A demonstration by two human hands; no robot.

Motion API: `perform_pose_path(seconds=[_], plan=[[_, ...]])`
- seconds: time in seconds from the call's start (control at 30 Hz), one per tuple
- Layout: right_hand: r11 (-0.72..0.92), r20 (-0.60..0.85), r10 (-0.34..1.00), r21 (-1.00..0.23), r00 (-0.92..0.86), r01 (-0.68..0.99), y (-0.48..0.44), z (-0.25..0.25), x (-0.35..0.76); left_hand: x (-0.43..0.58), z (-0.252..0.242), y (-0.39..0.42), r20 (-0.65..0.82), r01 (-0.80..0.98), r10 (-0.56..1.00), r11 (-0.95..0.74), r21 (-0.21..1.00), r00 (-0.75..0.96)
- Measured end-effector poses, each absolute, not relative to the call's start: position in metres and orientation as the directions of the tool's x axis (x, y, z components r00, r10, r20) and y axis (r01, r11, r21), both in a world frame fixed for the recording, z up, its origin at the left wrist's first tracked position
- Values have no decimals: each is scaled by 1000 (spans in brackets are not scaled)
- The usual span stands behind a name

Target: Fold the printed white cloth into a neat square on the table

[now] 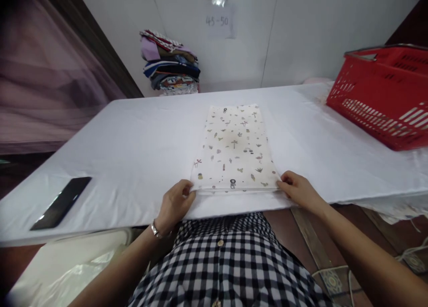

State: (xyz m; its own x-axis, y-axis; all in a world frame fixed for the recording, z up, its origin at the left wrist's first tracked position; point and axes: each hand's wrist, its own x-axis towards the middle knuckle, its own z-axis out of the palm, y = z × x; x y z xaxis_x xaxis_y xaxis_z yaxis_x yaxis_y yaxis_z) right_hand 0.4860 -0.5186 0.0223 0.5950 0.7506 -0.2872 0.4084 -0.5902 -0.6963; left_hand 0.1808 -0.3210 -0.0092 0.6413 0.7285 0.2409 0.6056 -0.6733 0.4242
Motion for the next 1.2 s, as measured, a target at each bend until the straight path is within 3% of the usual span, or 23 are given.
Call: perform_pose_path(seconds=[0.13, 0.27, 0.33, 0.5, 0.57, 0.7, 0.83, 0.9, 1.0, 1.1, 1.2], plan=[[-603, -324, 738, -710, 592, 364, -518, 22, 484, 180, -12, -324, 314, 580, 702, -708, 403, 639], [-630, -367, 728, -690, 579, 355, -519, 19, 484, 175, -16, -320, 276, 406, 524, -828, 387, 806], [-632, -370, 731, -685, 573, 363, -520, 17, 484, 172, -15, -317, 254, 343, 478, -834, 432, 841], [-585, -330, 763, -718, 556, 377, -522, 9, 487, 171, -9, -313, 183, 297, 527, -696, 654, 830], [-580, -333, 758, -737, 561, 347, -522, 6, 489, 173, -9, -314, 161, 306, 532, -680, 667, 832], [-618, -312, 747, -652, 587, 440, -522, 5, 490, 180, -8, -322, 225, 389, 515, -813, 433, 827], [-636, -170, 758, -408, 630, 655, -526, 6, 487, 188, -1, -325, 307, 357, 405, -912, 200, 861], [-565, 25, 803, -288, 595, 773, -528, 7, 481, 193, 0, -324, 300, 302, 343, -937, 175, 890], [-281, 274, 904, -199, 328, 939, -525, 6, 467, 201, -2, -324, 288, 252, 295, -951, 178, 911], [26, 298, 954, -194, 34, 981, -511, 2, 450, 210, -5, -325, 309, 209, 254, -963, 171, 917], [110, 281, 958, -172, -58, 979, -494, -5, 439, 215, -6, -328, 332, 177, 220, -972, 156, 917]])
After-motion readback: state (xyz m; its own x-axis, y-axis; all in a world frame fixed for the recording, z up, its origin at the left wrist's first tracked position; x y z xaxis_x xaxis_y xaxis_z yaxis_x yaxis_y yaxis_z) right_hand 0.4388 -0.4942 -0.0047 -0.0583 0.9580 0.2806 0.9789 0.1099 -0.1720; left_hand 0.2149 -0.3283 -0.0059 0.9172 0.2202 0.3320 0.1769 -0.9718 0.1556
